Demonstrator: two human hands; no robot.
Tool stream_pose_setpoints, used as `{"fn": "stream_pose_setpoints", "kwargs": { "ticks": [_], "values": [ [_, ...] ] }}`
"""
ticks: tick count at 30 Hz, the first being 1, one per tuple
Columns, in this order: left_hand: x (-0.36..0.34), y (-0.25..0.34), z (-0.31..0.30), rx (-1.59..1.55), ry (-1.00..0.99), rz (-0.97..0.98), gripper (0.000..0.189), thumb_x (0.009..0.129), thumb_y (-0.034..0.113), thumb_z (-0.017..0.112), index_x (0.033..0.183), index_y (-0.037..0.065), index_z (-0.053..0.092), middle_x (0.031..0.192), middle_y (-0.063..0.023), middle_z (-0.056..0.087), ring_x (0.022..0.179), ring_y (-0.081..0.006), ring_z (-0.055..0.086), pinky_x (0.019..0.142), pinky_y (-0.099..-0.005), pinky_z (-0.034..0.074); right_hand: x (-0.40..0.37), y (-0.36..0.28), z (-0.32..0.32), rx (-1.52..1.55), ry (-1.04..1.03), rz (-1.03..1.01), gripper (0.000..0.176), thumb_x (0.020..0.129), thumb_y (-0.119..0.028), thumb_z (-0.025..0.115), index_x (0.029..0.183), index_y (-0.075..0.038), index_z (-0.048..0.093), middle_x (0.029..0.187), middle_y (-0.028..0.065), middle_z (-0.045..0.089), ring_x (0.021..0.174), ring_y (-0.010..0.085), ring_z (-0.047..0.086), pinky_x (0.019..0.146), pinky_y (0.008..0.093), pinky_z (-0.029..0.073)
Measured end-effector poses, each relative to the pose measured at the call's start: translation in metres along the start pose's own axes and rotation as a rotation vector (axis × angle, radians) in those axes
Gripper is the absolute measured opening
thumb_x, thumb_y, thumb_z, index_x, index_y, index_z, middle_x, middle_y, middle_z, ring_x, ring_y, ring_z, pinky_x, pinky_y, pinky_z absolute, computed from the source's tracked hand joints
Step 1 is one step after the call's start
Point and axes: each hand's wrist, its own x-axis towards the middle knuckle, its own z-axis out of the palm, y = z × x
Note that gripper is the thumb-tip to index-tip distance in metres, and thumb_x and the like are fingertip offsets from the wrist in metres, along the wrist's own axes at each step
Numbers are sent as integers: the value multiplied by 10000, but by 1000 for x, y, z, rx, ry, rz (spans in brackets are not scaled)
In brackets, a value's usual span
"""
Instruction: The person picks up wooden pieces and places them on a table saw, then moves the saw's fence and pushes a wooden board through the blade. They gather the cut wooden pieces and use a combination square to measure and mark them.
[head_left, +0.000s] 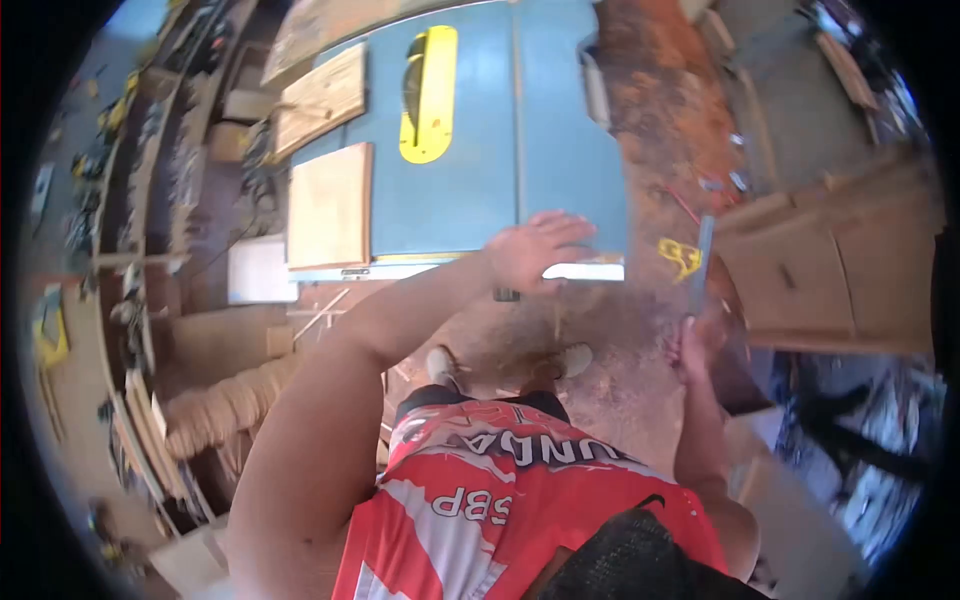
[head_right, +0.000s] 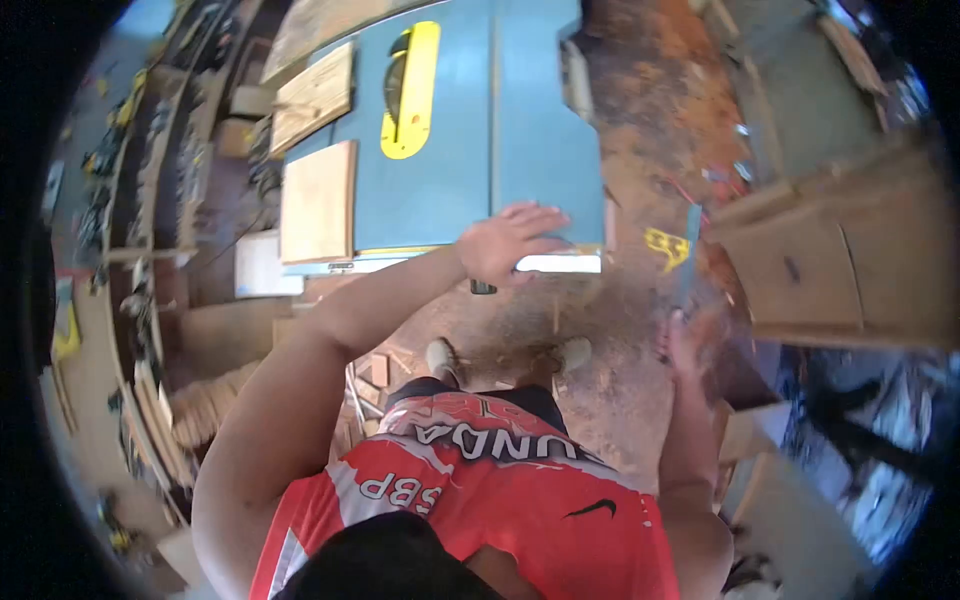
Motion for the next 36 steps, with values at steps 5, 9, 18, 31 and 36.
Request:
{"fn": "stream_pose_setpoints", "kwargs": {
  "ticks": [5,9,18,31,36],
  "values": [
    [3,-14,-10,-921,2,-457,572,937,459,522,1391,123,429,1404,-133,449,1285,-275,454,1079,-438,355,-156,-7,194,73,-222,-255,588,906,-681,332,720,-128,407,528,-6,335,451,125,337,461,272,336],
    [-32,28,-78,-1873,-181,-211,857,890,661,385,1420,-10,336,1395,-201,436,1234,-289,493,1053,-443,384,-205,11,303,-40,-369,-330,649,895,-685,330,699,-78,447,514,36,401,440,153,405,452,290,384],
    [-217,35,-173,-1664,418,-198,449,939,436,549,1119,24,534,835,-72,597,778,-185,626,755,-337,523,-187,-13,546,-290,-557,-506,758,927,-670,236,866,-8,600,687,141,613,625,254,609,596,340,511],
    [-375,-27,-215,-1130,355,-637,93,991,122,475,1038,43,488,720,-1,521,618,-67,480,548,-221,394,-162,-128,657,-788,-833,-328,302,964,-268,550,1139,-22,539,877,55,635,755,116,624,642,274,507],
    [-375,0,-239,-1024,376,-899,88,996,127,469,1014,42,479,695,7,484,578,-61,433,521,-216,363,-143,-124,687,-885,-834,-428,297,978,-274,526,1088,1,555,748,51,602,605,105,567,570,268,459]
  ]
}}
